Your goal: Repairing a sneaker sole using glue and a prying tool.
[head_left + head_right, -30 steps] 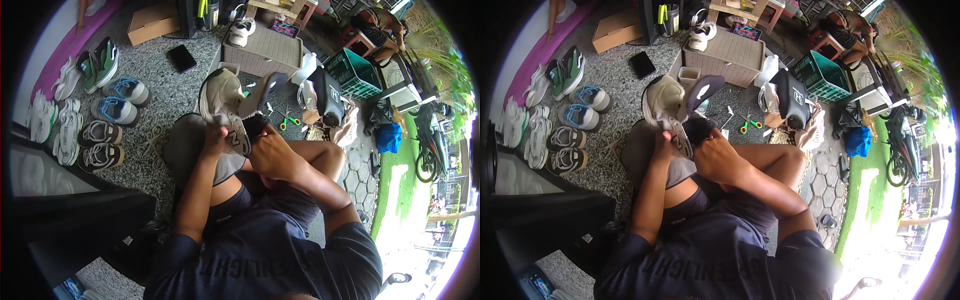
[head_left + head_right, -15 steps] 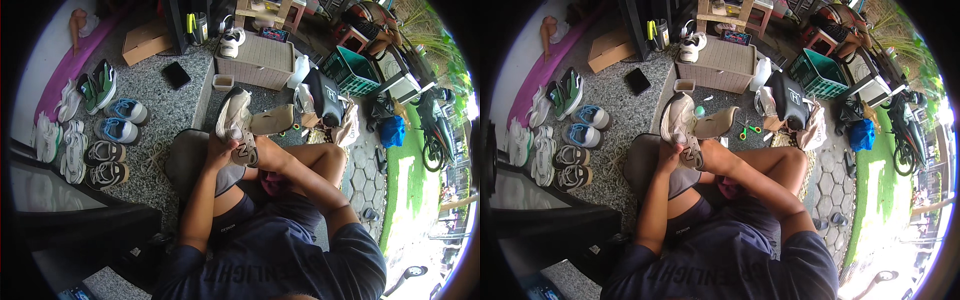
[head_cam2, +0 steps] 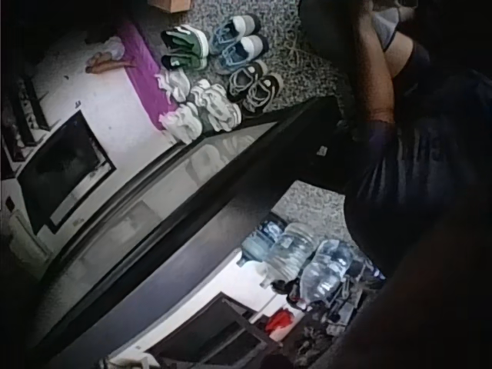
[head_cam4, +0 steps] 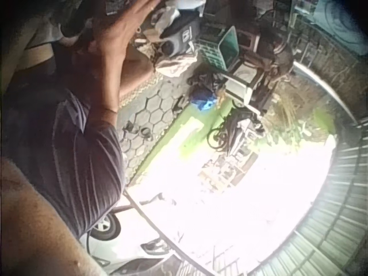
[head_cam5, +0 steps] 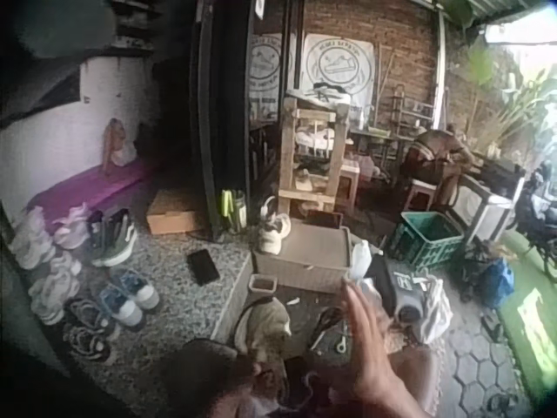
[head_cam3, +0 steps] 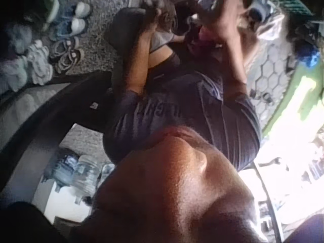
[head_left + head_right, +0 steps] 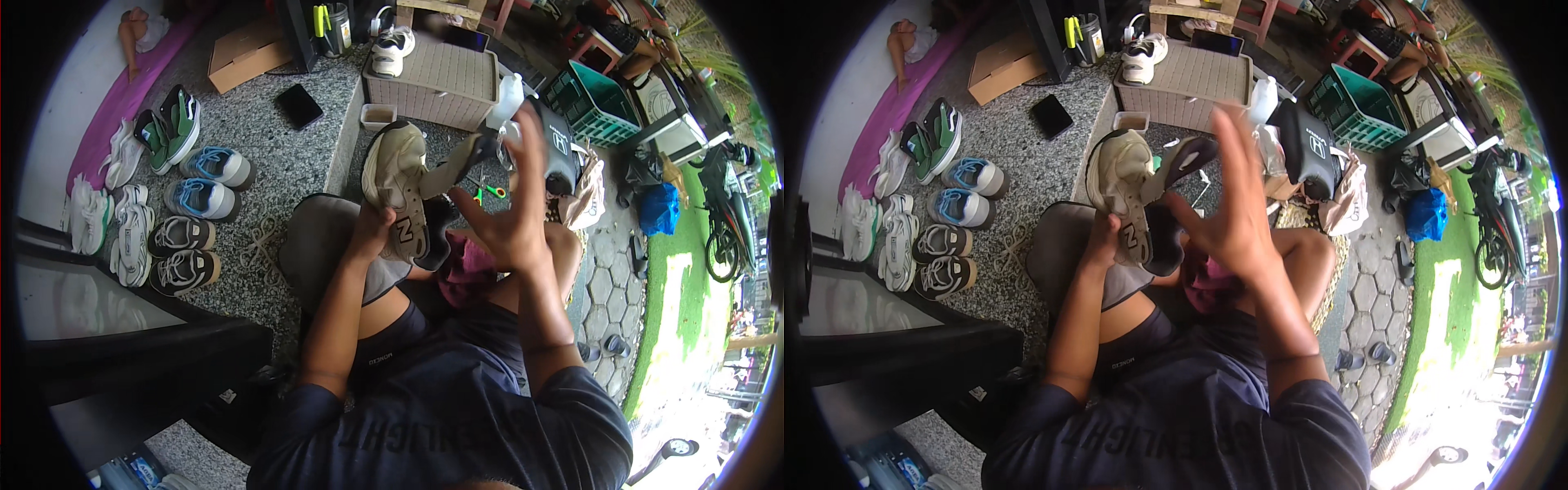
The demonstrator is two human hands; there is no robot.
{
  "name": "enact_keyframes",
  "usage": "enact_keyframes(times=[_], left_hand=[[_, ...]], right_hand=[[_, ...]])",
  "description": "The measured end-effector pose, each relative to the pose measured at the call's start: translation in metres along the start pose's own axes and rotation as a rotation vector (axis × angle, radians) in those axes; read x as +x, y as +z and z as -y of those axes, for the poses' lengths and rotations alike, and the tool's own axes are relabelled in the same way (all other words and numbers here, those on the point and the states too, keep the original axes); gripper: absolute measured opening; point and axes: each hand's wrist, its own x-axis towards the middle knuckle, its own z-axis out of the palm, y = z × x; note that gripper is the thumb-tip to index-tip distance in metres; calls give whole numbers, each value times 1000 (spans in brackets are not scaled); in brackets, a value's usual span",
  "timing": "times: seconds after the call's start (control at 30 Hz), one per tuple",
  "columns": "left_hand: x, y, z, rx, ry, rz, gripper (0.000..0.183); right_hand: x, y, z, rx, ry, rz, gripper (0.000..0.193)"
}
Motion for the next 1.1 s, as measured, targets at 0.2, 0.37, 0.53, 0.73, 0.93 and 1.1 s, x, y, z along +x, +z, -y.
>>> enact_keyframes(times=[0.2,0.37,0.53,0.73,0.93,1.1], left_hand=[[-2,1,-13,-265,-29,66,108],[-5,24,-27,-512,-57,128,108],[-5,21,-39,-420,-187,198,120],[-9,24,-36,-493,-194,193,110],[-7,4,-24,-818,-343,-73,94],[-6,25,-71,-343,-188,36,113]], right_hand=[[-45,-22,28,165,66,432,42],[-87,-7,26,217,111,282,47],[-79,-11,-13,138,-150,485,48],[-78,-6,17,-84,-331,705,35],[-70,2,23,118,-374,672,34],[-80,0,20,418,-272,381,39]])
